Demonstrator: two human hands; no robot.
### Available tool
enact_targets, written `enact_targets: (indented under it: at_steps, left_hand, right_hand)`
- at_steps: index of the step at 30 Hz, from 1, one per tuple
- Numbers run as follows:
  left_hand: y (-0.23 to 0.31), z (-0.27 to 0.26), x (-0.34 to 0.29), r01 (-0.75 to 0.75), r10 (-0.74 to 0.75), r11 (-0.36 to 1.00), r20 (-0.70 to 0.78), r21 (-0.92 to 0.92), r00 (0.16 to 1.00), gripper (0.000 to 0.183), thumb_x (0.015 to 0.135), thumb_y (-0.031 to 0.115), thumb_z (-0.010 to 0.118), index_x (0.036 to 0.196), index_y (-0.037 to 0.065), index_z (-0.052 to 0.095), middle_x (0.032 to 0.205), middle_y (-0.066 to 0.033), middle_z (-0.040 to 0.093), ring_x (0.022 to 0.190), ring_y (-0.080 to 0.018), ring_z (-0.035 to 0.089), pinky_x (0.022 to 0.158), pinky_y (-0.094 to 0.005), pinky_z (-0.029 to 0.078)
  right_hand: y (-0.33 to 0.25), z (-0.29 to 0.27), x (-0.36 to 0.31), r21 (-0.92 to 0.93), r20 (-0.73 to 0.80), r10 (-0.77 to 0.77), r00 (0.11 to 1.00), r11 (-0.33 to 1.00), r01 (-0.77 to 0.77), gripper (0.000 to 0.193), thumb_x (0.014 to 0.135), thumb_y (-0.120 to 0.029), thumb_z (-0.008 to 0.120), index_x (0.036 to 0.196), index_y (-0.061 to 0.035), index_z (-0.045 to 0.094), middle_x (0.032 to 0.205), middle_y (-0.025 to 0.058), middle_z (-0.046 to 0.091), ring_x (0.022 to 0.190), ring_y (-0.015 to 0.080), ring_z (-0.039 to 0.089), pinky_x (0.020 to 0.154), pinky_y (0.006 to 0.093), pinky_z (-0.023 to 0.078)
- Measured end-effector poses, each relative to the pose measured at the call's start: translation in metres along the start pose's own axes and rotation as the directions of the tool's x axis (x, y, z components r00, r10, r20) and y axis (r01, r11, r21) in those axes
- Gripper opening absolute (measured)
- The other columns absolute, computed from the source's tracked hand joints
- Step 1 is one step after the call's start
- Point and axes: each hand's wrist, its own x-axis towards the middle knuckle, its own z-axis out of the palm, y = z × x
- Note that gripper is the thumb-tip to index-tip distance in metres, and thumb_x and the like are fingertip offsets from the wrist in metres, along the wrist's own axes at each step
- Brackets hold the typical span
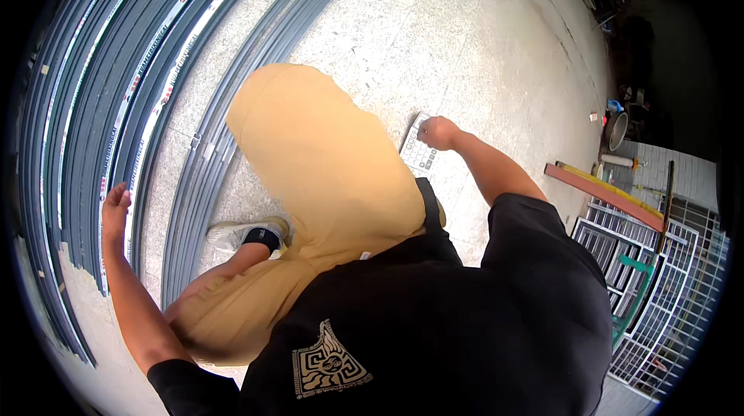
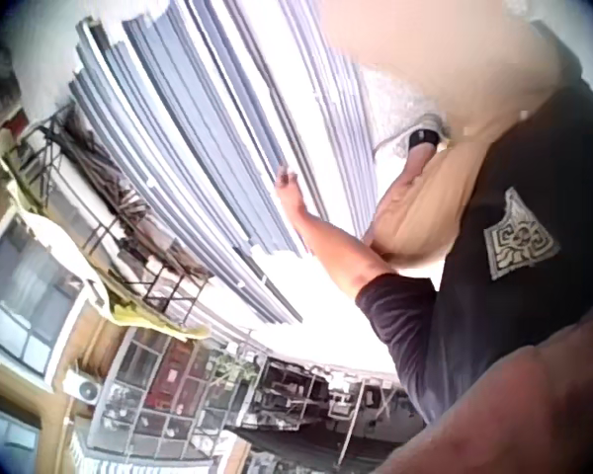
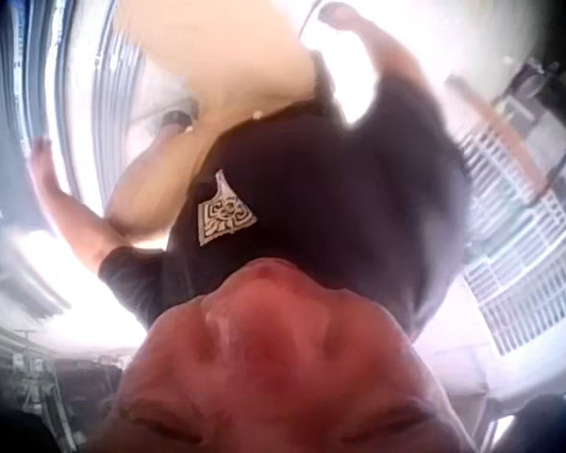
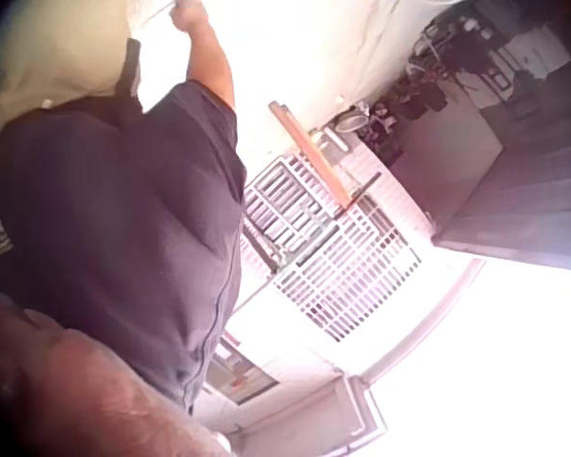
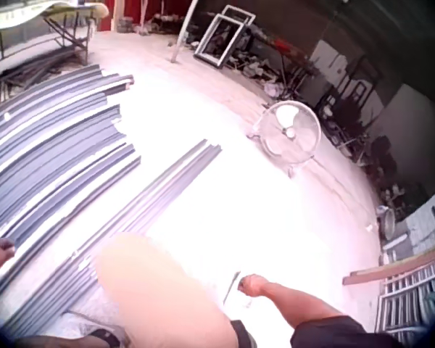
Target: The person organizes several metal tracks on the floor, gathers metal clips and a piece of wood, and then uses a hammer to secure the clips onto the tracks.
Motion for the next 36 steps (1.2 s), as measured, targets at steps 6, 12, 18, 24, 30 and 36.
enact_targets:
  at_steps: [6, 12, 18, 24, 30, 36]
  left_hand:
    - [0.04, -0.042, -0.089, 0.083, -0.076, 0.995, -0.133, 0.049, 0.988, 0.039, 0.109, 0.024, 0.064, 0.143, 0.005, 0.065, 0.089, 0.0077, 0.061, 0.075, -0.0044, 0.05, 0.07, -0.0242, 0.04]
    - [0.092, -0.001, -0.12, -0.055, 0.055, 0.996, 0.007, 0.069, 0.998, 0.04, 0.106, 0.018, 0.068, 0.14, -0.004, 0.065, 0.12, -0.0092, 0.075, 0.105, -0.0155, 0.068, 0.094, -0.033, 0.055]
    - [0.198, 0.058, -0.19, -0.233, 0.236, 0.927, 0.027, 0.294, 0.971, 0.046, 0.1, 0.024, 0.076, 0.14, 0.002, 0.068, 0.128, -0.0169, 0.075, 0.114, -0.0286, 0.073, 0.101, -0.0402, 0.056]
    - [0.255, 0.119, -0.204, -0.473, 0.439, 0.844, 0.18, 0.252, 0.88, 0.052, 0.1, 0.034, 0.075, 0.144, 0.008, 0.066, 0.134, -0.0205, 0.073, 0.122, -0.0376, 0.07, 0.103, -0.0456, 0.055]
    - [0.202, 0.124, -0.186, -0.32, 0.203, 0.823, 0.283, 0.469, 0.937, 0.061, 0.099, 0.045, 0.074, 0.149, 0.014, 0.063, 0.141, -0.021, 0.069, 0.131, -0.0409, 0.065, 0.111, -0.0469, 0.051]
    - [0.18, 0.121, -0.18, -0.235, 0.189, 0.851, 0.144, 0.47, 0.971, 0.06, 0.099, 0.045, 0.074, 0.149, 0.014, 0.063, 0.138, -0.0206, 0.071, 0.129, -0.0407, 0.066, 0.109, -0.0468, 0.052]
  right_hand:
    - [0.032, 0.263, -0.066, 0.169, 0.122, -0.407, 0.905, 0.908, 0.385, 0.042, 0.088, -0.044, 0.068, 0.104, -0.0082, 0.083, 0.106, 0.0212, 0.079, 0.101, 0.044, 0.073, 0.088, 0.0508, 0.058]
    - [-0.001, 0.232, -0.025, 0.335, 0.014, -0.272, 0.962, 0.908, 0.252, 0.047, 0.083, -0.047, 0.079, 0.11, -0.0092, 0.081, 0.112, 0.0209, 0.079, 0.106, 0.0439, 0.073, 0.093, 0.0493, 0.058]
    - [-0.057, -0.021, 0.007, 0.167, -0.309, -0.024, 0.951, 0.983, 0.079, 0.044, 0.086, -0.049, 0.081, 0.099, -0.0071, 0.079, 0.106, 0.0199, 0.079, 0.103, 0.0392, 0.074, 0.093, 0.049, 0.059]
    - [-0.158, -0.211, 0.002, 0.464, -0.785, 0.088, 0.613, 0.74, 0.487, 0.045, 0.091, -0.043, 0.083, 0.08, -0.0018, 0.069, 0.072, 0.0129, 0.071, 0.067, 0.0239, 0.066, 0.067, 0.0416, 0.054]
    - [-0.335, -0.305, -0.04, 0.274, -0.868, -0.187, 0.461, 0.593, 0.757, 0.054, 0.089, -0.043, 0.086, 0.069, -0.0041, 0.055, 0.062, 0.0085, 0.058, 0.06, 0.0177, 0.053, 0.059, 0.0394, 0.047]
    - [-0.412, -0.279, -0.012, 0.107, -0.735, -0.37, 0.568, 0.764, 0.636, 0.048, 0.088, -0.047, 0.083, 0.074, -0.003, 0.069, 0.076, 0.0186, 0.072, 0.076, 0.0375, 0.071, 0.072, 0.0475, 0.055]
